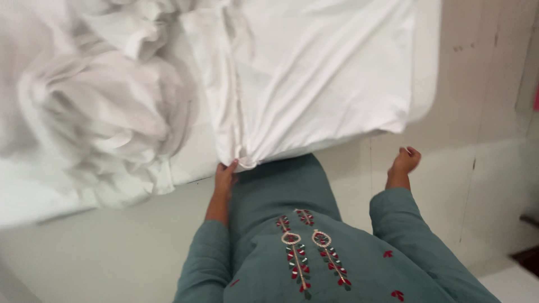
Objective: The person folds white cloths on a bed. The person lays out each cloth, folds it into a rectangle, and then folds it again into a smaller square.
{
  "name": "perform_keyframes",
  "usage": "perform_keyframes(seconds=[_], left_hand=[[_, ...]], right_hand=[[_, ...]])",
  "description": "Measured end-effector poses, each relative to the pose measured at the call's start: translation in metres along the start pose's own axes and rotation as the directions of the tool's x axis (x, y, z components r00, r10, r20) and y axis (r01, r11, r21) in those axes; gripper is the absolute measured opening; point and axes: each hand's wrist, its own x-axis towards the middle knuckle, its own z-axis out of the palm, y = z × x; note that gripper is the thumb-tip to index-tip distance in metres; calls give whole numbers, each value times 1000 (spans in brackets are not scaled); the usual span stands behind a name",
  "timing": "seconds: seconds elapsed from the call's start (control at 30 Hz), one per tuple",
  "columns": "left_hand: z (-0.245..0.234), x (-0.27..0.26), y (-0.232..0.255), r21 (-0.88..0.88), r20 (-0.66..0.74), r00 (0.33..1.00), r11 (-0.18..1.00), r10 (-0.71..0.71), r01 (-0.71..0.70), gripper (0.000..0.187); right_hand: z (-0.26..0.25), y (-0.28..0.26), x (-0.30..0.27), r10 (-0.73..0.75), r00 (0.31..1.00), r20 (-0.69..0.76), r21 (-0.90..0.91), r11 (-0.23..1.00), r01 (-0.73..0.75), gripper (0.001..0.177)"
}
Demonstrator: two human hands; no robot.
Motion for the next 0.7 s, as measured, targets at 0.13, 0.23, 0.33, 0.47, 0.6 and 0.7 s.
perform_keyframes(seconds=[0.13, 0.23, 0.33, 0.47, 0.6, 0.7], left_hand=[[17, -20, 29, 84, -10, 999, 996, -36, 36, 69], [31, -29, 38, 6, -39, 999, 1000, -9, 9, 67], [35, -27, 40, 81, -129, 992, 996, -12, 23, 63], [32, -31, 40, 83, -164, 986, 996, -6, 20, 57], [22, -29, 41, 91, -157, 988, 996, -10, 24, 48], [16, -35, 43, 68, -162, 987, 998, -2, 14, 47]], right_hand=[[-9, 17, 30, 168, 943, 287, 197, 953, -229, 39], [8, 26, 48, 182, 885, 428, 173, 945, -278, 48], [32, 32, 59, 143, 849, 508, 158, 954, -255, 49], [47, 35, 65, 224, 877, 426, 149, 938, -312, 46], [41, 34, 67, 160, 892, 423, 158, 956, -246, 37], [25, 31, 72, 34, 913, 407, 111, 990, -86, 15]])
